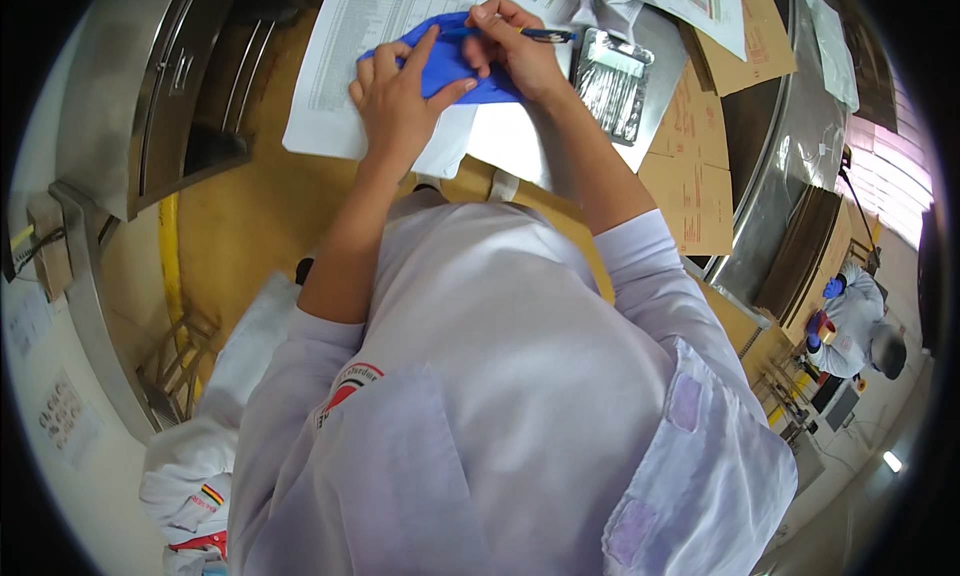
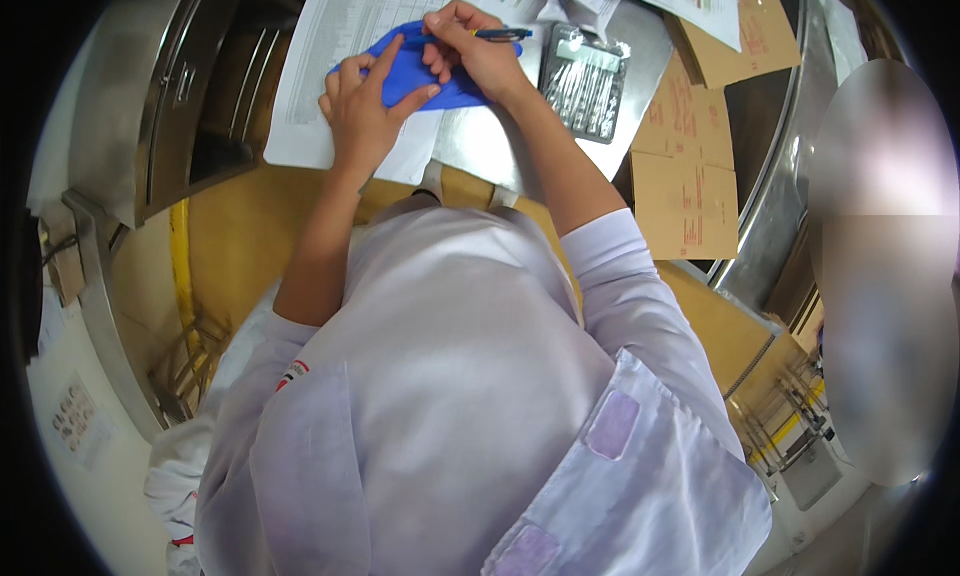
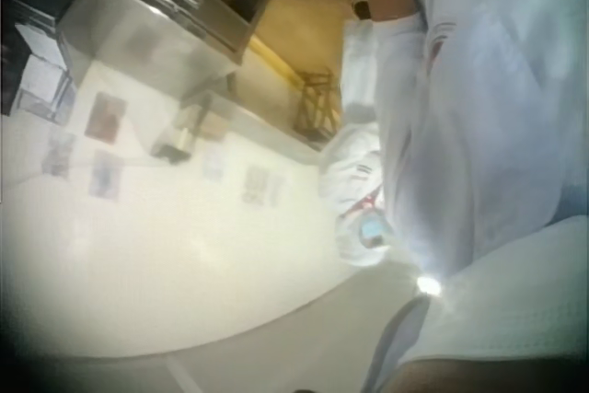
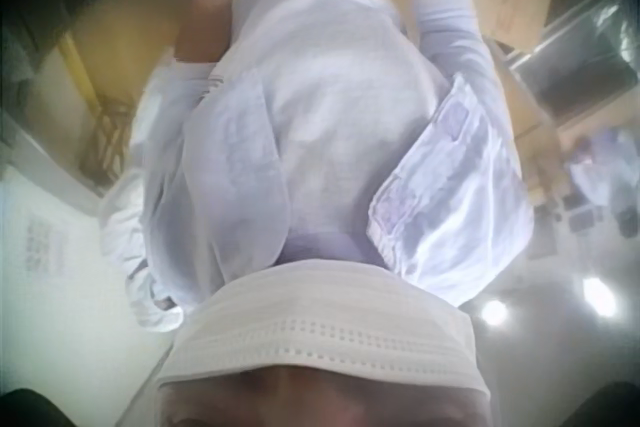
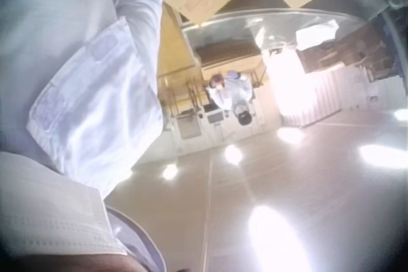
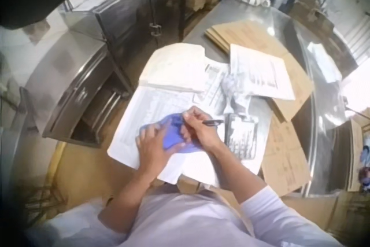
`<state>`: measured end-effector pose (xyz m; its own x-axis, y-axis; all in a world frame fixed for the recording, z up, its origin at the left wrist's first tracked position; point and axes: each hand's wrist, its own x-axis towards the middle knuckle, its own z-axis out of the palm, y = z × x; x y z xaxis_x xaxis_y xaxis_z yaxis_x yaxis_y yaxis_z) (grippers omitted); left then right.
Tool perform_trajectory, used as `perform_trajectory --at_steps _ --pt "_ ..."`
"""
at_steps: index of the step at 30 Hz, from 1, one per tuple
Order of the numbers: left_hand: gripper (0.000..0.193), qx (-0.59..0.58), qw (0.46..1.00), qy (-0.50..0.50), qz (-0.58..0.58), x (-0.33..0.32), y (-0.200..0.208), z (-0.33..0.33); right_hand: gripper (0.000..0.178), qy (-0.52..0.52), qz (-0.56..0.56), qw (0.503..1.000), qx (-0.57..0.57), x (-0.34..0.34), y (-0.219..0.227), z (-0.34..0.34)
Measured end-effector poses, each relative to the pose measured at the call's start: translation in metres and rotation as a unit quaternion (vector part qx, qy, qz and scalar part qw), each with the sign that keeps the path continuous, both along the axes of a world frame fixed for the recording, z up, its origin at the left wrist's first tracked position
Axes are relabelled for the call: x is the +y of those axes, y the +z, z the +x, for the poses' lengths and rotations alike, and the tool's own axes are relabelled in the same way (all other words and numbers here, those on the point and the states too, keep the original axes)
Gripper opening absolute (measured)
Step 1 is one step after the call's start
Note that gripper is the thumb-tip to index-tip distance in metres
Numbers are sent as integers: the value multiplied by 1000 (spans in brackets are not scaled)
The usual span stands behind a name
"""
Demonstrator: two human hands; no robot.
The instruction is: The person writes on a document, then cuts a large white plastic sheet on a stainless steel table using scissors, and finally tapes a cardboard box with packing tape. Other workers in white uniforms are visible nearby.
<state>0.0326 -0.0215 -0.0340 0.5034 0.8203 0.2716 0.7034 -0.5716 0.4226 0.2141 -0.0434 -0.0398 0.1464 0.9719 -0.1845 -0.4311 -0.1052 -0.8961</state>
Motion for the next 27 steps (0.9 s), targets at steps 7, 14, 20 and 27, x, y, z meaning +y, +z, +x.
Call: perform_trajectory --at_steps 7,14,20,27 --pt "75 82 995 -47 -30 17 8 3 13 -14 32 998 -46 -4 16 -1" --pt "66 28 977 -179 112 39 -30 1 10 -94 131 987 -15 10 26 -3" --pt "68 106 982 -129 90 24 -15 5 13 -133 183 974 1 -45 34 11" --pt "67 -46 935 -339 98 -63 -17 79 36 -380 187 905 26 -204 32 68"
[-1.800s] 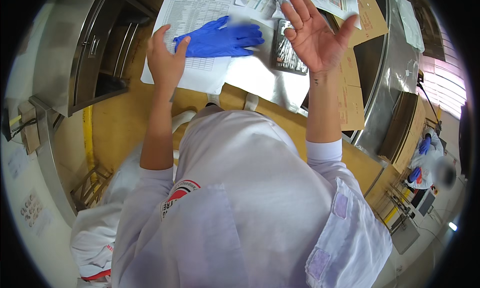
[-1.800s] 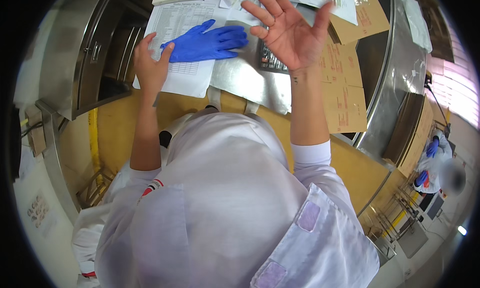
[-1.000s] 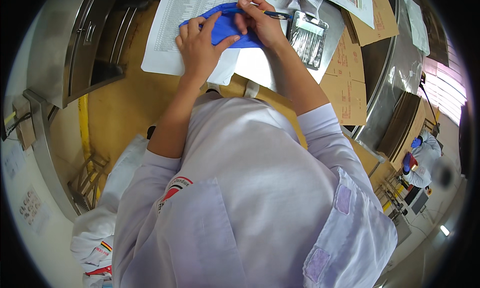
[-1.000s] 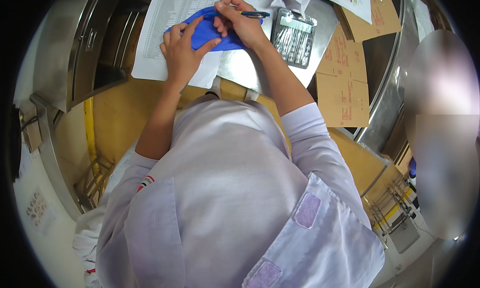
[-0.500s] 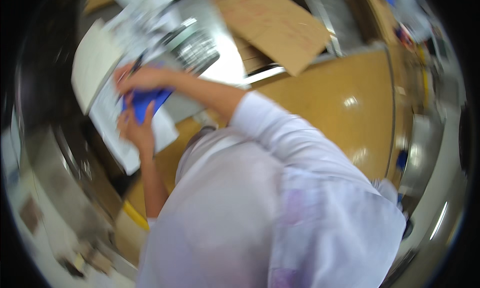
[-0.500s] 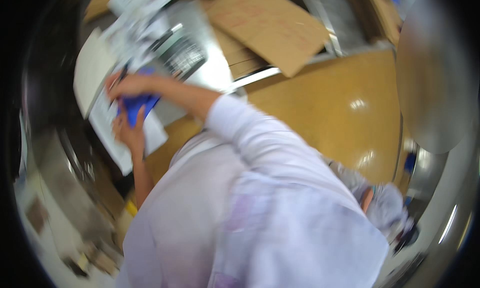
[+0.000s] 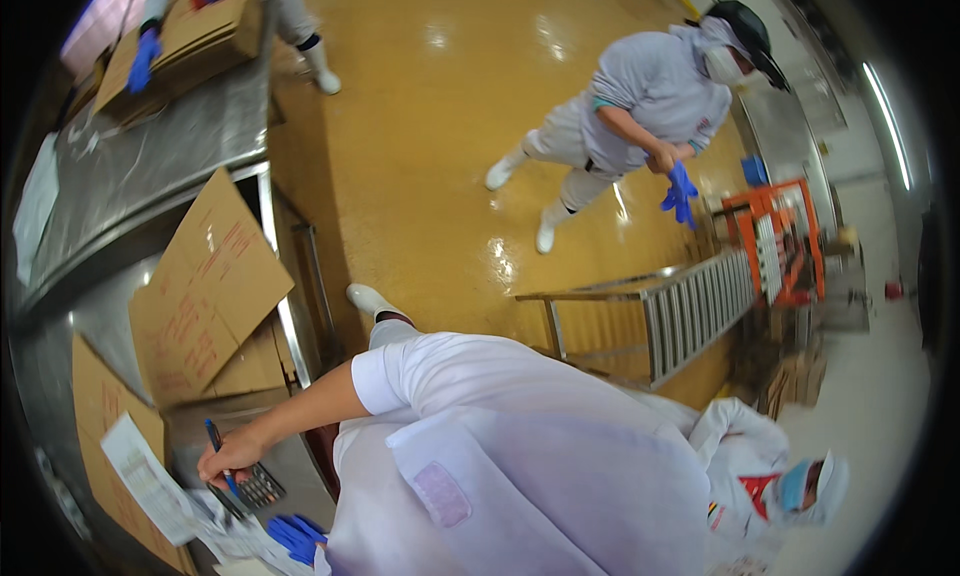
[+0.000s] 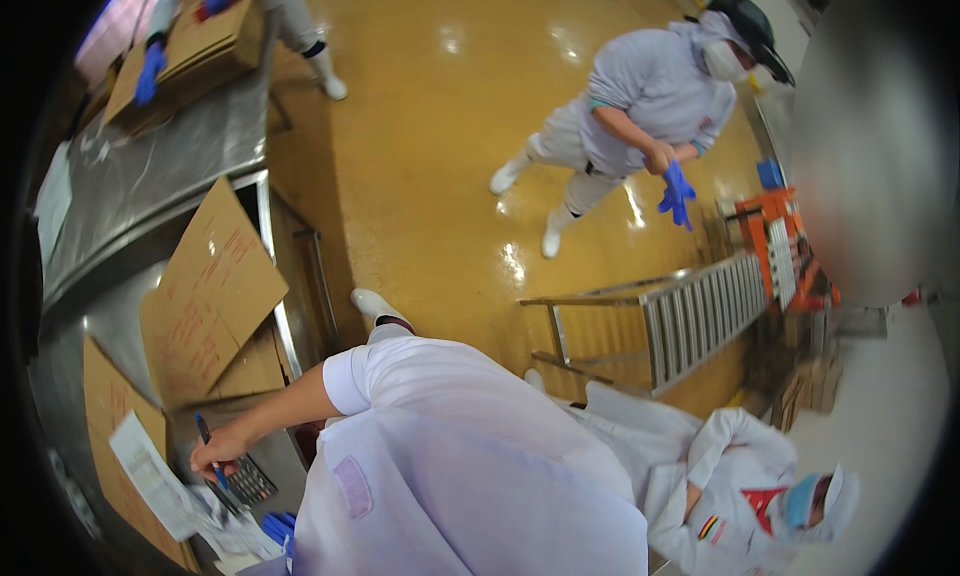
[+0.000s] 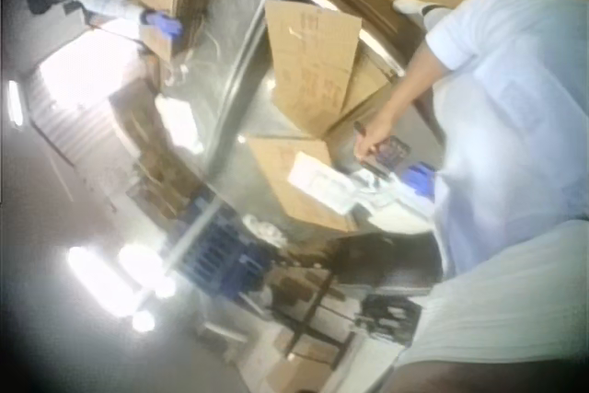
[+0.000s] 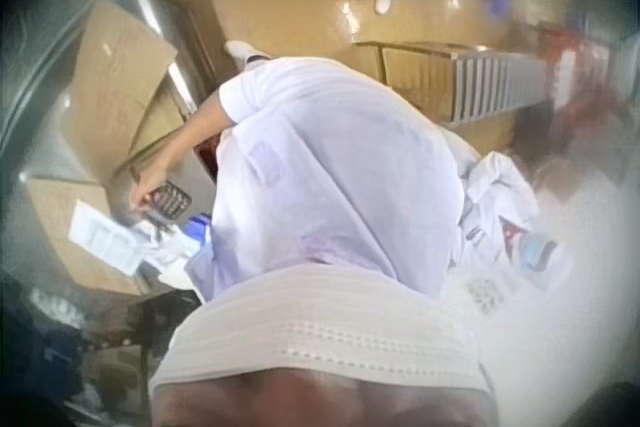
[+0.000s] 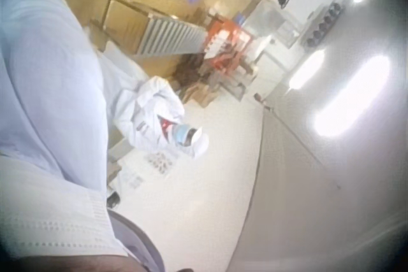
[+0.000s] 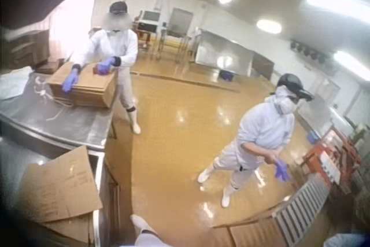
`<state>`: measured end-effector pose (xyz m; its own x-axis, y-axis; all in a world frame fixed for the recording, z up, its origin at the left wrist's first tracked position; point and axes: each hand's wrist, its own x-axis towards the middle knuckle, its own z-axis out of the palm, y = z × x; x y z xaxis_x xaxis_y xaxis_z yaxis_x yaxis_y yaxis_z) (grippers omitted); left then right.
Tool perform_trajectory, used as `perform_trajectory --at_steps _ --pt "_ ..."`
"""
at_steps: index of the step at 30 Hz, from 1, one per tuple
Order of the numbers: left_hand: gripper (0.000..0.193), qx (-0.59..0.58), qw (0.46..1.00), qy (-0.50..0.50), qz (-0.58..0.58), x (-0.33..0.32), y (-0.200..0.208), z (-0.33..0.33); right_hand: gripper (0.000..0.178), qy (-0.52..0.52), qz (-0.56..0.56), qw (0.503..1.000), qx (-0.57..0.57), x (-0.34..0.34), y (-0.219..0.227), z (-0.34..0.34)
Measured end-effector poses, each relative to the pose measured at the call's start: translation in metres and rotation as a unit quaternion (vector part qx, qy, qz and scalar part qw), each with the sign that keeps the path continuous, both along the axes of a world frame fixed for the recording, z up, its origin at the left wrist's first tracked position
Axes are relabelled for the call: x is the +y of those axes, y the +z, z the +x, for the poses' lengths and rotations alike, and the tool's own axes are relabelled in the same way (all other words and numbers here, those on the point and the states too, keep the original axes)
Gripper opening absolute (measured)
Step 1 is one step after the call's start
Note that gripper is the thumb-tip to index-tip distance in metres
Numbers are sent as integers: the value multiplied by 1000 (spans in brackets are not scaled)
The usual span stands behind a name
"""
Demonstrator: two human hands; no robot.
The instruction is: The person writes on a document, then cuts a large white plastic sheet on a stainless steel table using scissors, and finally tapes a cardboard box with packing tape. Other workers in white uniforms are visible nearby.
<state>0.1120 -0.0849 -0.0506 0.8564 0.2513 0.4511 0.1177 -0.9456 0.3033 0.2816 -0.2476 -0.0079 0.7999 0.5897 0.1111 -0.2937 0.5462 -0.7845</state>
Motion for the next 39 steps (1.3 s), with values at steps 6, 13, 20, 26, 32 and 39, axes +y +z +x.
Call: perform_trajectory --at_steps 6,13,20,26,32,39 --pt "66 17 994 -103 -23 -36 -15 36 36 -92 -47 988 113 -55 -2 20" --pt "65 28 992 -116 -31 -34 -17 46 25 -83 -63 994 45 -41 1 28" --pt "64 48 995 -89 -14 -10 -13 36 25 -63 -86 992 -68 28 -13 36" --pt "63 45 996 -73 -20 3 -11 24 24 -22 -66 994 -83 42 16 20" --pt "62 40 997 -57 -37 22 -12 10 21 7 -50 999 -18 57 9 5" --pt "61 28 997 -23 -66 44 -10 -24 19 49 -75 996 3 65 29 -28"
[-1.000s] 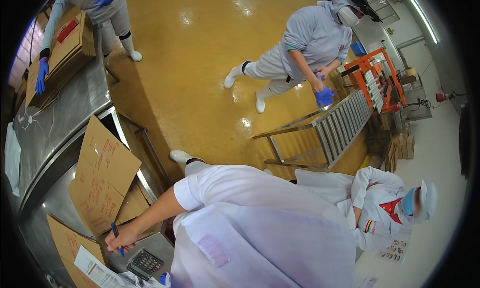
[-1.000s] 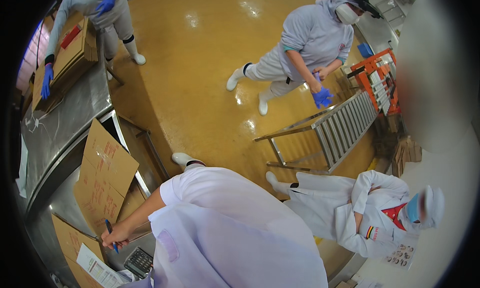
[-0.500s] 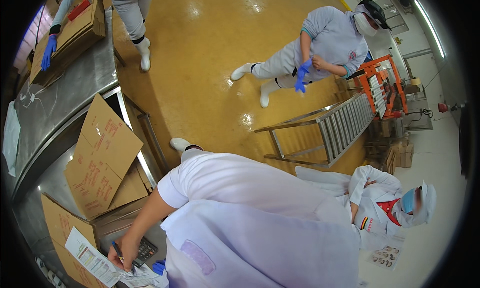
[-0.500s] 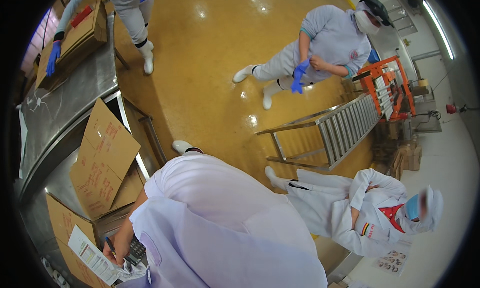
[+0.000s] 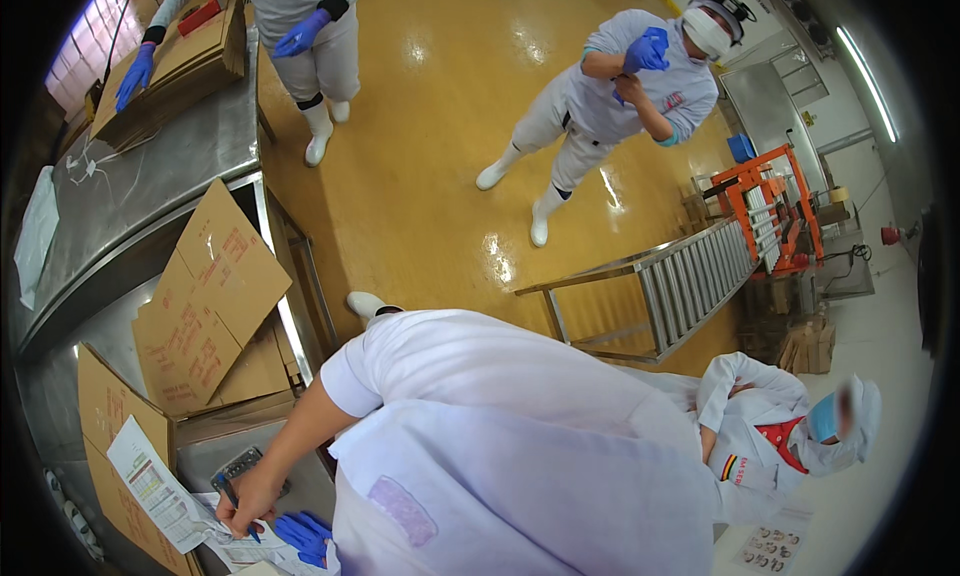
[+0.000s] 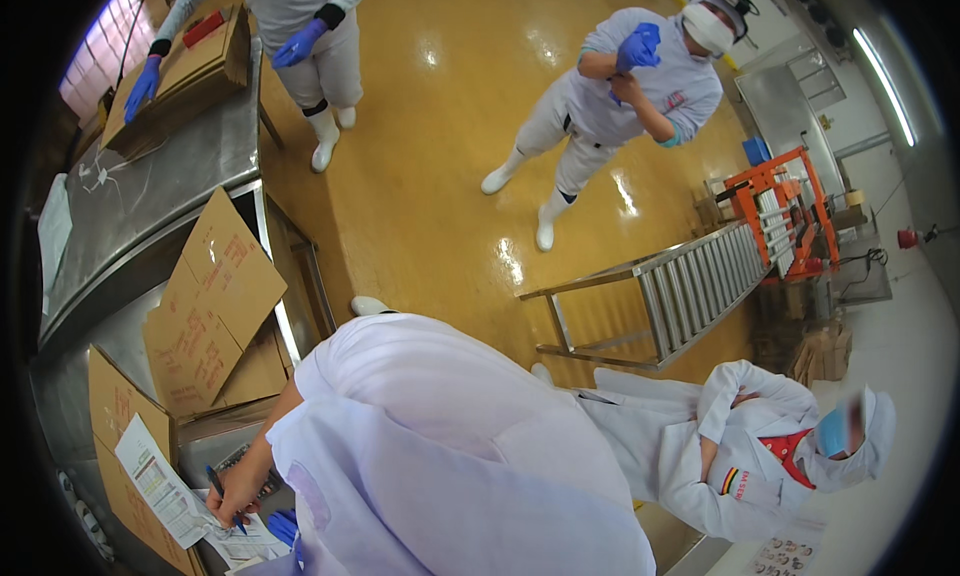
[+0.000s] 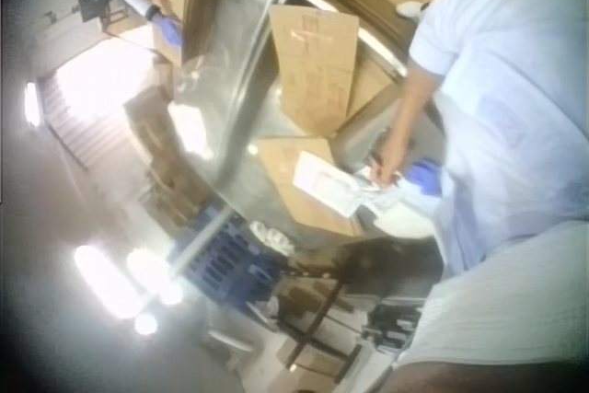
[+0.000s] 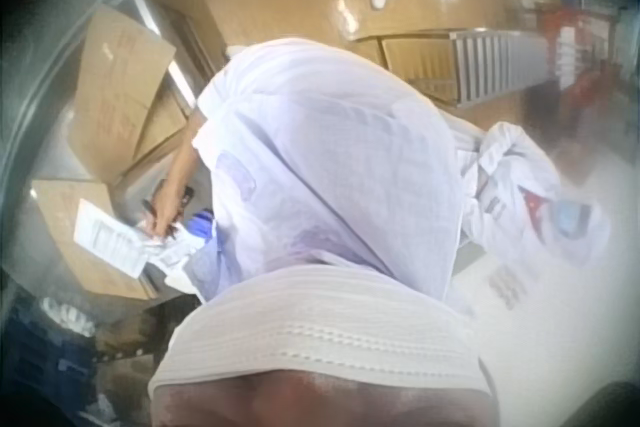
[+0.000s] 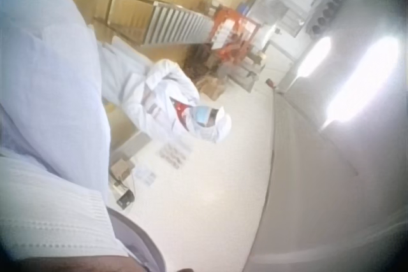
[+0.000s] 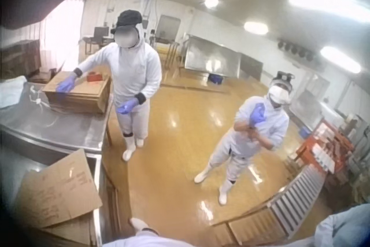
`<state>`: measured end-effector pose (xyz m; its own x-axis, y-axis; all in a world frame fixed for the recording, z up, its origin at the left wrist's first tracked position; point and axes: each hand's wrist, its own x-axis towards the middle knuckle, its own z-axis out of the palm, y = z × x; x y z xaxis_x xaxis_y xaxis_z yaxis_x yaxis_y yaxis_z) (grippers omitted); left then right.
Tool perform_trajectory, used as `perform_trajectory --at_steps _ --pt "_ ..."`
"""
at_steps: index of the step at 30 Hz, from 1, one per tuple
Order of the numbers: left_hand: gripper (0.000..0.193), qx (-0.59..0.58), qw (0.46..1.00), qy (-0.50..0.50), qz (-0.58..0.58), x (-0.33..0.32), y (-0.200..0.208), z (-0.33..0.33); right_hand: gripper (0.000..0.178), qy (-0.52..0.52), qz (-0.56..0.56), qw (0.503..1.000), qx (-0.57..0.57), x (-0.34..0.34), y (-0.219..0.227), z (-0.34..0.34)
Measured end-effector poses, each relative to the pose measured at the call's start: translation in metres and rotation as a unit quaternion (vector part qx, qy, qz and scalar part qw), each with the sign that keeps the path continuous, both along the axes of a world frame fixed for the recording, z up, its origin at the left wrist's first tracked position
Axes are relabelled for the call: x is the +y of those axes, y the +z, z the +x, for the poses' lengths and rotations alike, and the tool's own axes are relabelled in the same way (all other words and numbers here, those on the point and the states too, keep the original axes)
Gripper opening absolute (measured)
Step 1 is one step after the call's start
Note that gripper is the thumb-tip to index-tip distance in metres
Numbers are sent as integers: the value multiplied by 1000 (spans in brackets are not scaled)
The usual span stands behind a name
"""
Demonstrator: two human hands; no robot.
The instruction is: The person writes on a document, then cuts a large white plastic sheet on a stainless steel table using scissors, and finally tapes a cardboard box with packing tape. Other workers in white uniforms are visible nearby.
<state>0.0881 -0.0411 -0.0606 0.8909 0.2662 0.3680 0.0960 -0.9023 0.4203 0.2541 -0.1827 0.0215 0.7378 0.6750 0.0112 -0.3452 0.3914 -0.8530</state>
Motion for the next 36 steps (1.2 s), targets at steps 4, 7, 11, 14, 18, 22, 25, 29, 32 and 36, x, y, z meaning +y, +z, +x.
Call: perform_trajectory --at_steps 4,7,11,14,18,22,25,29,32,36 --pt "61 1 1000 -5 -12 7 -4 -7 18 -29 8 999 21 22 -11 -31" --pt "61 6 1000 -8 -20 14 -3 -19 18 -38 9 999 30 32 -19 -59" --pt "60 16 1000 10 -23 23 3 -34 16 -29 -2 999 26 48 -23 -85" --pt "60 49 994 98 -12 38 10 -43 18 -21 6 1000 0 93 -45 -84" --pt "67 55 985 157 45 72 -32 -55 13 -6 77 993 -93 116 -34 -88" --pt "64 49 985 159 -44 40 6 -52 16 85 42 991 -98 114 -16 -78" --pt "61 56 977 200 -39 43 13 -49 11 124 -87 986 -70 109 3 -61" --pt "48 3 966 257 -37 44 28 -84 12 213 -39 975 -44 139 -18 -69" --pt "49 -39 947 317 19 27 46 -72 12 269 -11 963 -19 143 -17 -61" --pt "49 3 916 399 -47 10 47 -54 12 322 -17 945 47 146 -19 -73"
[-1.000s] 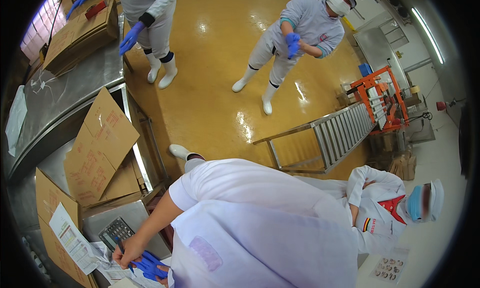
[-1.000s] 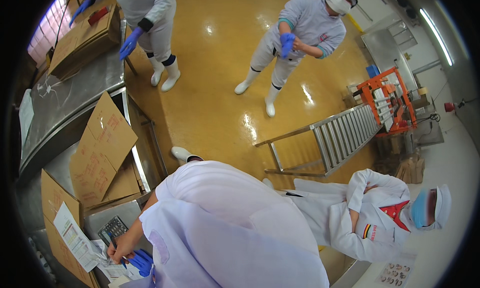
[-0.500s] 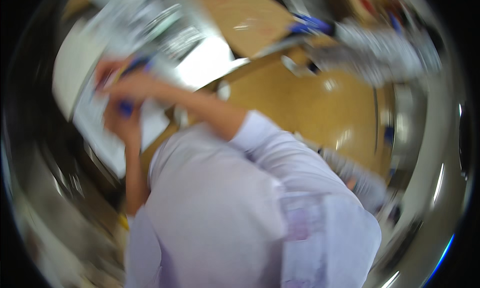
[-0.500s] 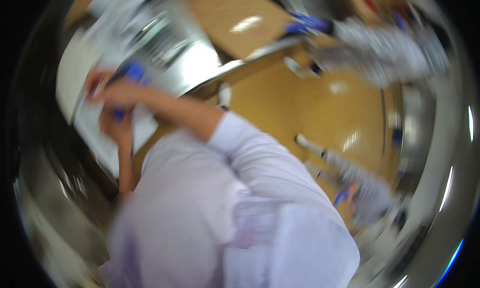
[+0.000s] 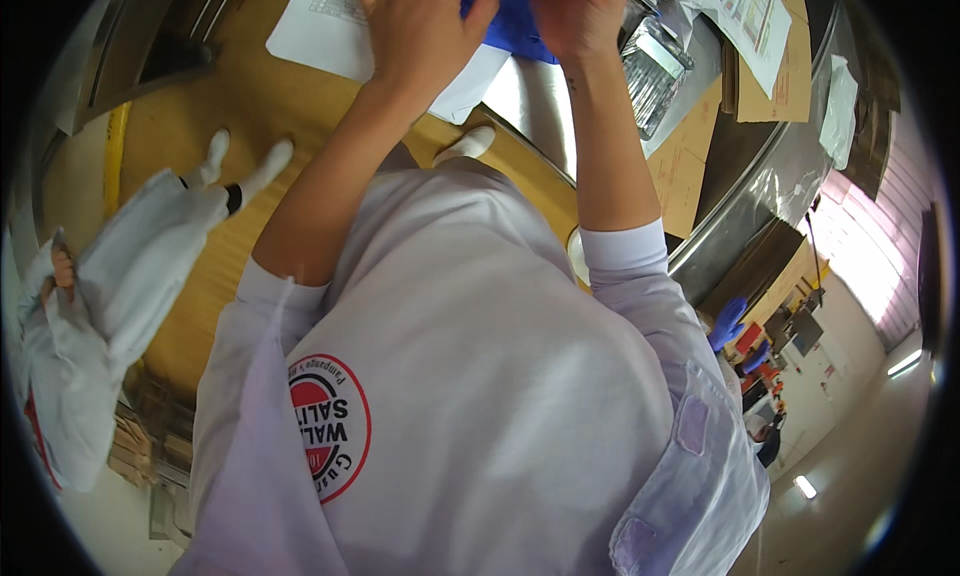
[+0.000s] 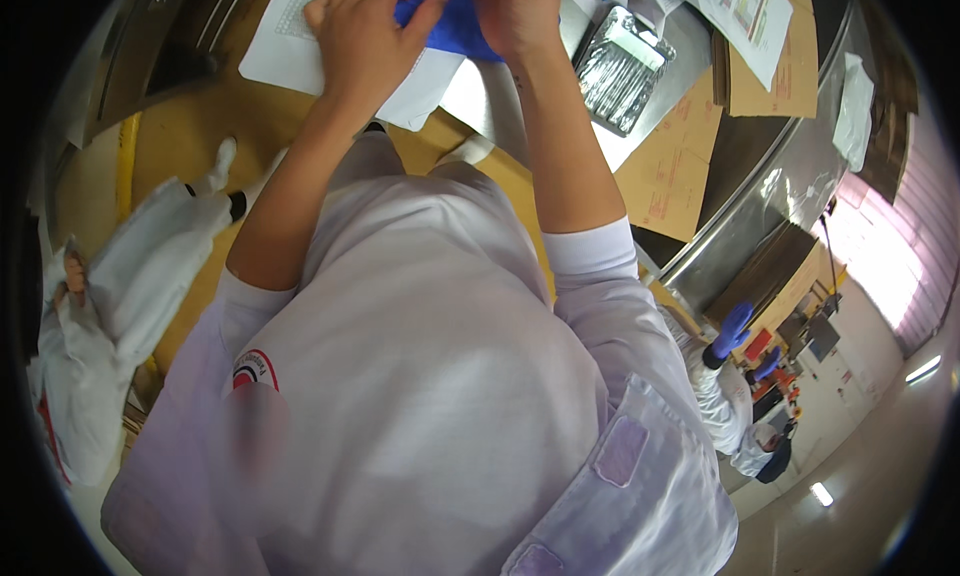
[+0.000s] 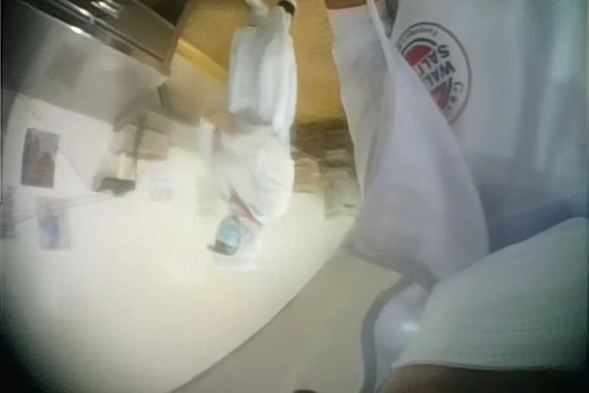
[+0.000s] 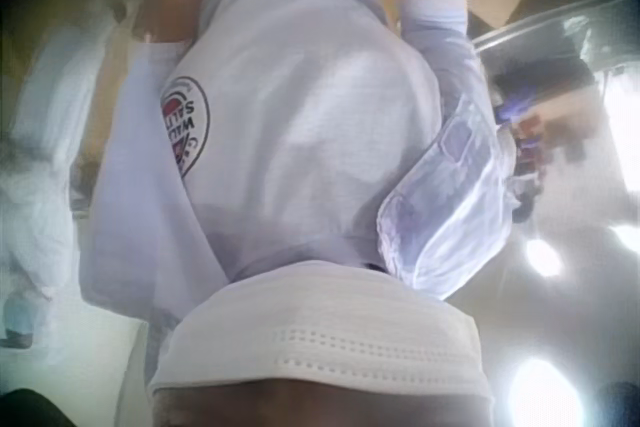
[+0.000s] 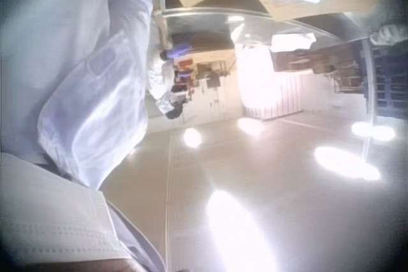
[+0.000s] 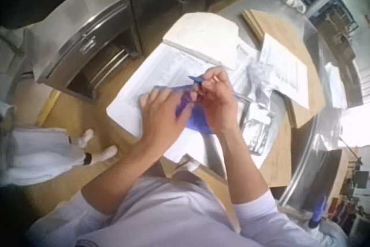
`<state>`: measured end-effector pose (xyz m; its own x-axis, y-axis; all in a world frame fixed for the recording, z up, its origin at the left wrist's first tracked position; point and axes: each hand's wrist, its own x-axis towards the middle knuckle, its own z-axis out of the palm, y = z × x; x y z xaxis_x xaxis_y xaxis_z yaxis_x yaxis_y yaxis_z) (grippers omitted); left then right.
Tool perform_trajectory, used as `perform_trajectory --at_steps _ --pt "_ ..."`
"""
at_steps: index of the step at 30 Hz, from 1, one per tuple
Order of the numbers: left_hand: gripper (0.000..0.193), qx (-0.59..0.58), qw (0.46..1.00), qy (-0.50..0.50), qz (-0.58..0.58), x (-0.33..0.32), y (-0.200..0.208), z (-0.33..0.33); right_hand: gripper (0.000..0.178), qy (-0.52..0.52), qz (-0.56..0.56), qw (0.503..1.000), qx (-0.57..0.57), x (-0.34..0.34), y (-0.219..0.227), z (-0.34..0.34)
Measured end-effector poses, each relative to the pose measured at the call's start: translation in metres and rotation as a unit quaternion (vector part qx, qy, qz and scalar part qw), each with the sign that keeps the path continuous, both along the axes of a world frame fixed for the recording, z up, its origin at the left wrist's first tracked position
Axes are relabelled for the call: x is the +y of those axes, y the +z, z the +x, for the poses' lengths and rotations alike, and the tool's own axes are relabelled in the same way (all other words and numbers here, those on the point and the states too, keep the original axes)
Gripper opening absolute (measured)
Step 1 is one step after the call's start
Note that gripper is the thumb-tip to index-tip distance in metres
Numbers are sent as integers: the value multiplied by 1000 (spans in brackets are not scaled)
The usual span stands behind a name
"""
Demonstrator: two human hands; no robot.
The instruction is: The person writes on a document, then cuts a large white plastic sheet on a stainless steel table using scissors, and finally tapes a cardboard box with packing tape. Other workers in white uniforms are visible nearby.
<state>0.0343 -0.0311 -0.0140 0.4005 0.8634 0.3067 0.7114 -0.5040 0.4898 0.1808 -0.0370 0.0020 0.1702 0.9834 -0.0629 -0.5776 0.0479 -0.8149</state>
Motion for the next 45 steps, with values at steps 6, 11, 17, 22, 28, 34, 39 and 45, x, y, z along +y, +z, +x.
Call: perform_trajectory --at_steps 6,11,17,22,28,34,39,45 --pt "56 13 999 27 -15 -2 -10 -3 4 87 -50 970 -222 0 -44 26" --pt "61 50 997 33 -52 0 -4 -3 5 86 -46 957 -272 3 -49 33" --pt "61 62 998 12 -29 3 -6 -5 8 66 -29 964 -257 -3 -55 24" --pt "63 79 996 9 -38 4 -5 -7 9 62 -56 965 -250 -5 -43 16" --pt "65 74 995 3 -73 3 -1 -7 9 57 -65 956 -280 -5 -50 17" --pt "65 67 997 12 -36 1 -3 -7 11 66 -63 954 -286 -4 -49 15" --pt "63 56 998 17 -37 -2 0 -7 11 81 -58 950 -297 -5 -42 12" --pt "64 53 998 24 -19 -3 -4 -8 12 89 -60 937 -332 -5 -41 11"
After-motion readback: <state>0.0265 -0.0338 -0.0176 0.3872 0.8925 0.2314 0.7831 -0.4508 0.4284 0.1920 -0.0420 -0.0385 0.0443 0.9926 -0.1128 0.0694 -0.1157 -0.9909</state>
